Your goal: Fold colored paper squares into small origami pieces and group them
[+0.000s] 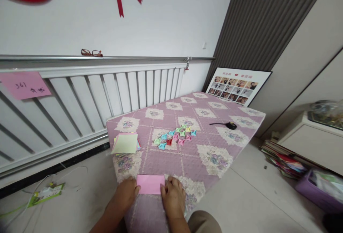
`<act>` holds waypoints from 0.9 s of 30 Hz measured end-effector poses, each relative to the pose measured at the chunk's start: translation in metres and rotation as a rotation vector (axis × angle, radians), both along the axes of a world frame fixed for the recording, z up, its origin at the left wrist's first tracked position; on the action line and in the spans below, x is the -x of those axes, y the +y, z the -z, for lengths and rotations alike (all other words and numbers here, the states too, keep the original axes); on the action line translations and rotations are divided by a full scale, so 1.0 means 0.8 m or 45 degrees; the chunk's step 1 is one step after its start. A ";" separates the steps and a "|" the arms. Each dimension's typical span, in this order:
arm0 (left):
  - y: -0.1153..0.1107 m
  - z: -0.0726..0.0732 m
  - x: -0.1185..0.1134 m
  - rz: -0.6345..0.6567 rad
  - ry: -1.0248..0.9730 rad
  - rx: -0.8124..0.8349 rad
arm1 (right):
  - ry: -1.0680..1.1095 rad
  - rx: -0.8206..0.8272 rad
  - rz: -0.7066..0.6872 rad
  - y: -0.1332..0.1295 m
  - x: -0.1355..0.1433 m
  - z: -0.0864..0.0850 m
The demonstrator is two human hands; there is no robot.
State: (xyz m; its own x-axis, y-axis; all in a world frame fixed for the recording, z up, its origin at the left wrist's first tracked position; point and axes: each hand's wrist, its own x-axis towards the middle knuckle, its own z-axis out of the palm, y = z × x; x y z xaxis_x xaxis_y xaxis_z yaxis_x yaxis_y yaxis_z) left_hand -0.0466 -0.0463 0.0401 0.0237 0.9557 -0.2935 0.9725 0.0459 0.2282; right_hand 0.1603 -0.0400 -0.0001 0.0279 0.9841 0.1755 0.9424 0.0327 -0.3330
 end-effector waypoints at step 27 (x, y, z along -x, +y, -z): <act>-0.002 0.041 -0.003 0.671 -0.065 -0.399 | 0.039 -0.093 -0.006 -0.002 0.000 -0.003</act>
State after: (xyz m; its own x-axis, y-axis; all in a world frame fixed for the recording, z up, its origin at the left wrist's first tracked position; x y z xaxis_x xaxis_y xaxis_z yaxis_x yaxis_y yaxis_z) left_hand -0.0440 -0.0477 0.0074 0.5230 0.8522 0.0133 0.8336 -0.5148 0.2001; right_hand 0.1603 -0.0418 0.0022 0.0297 0.9688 0.2461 0.9314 0.0625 -0.3585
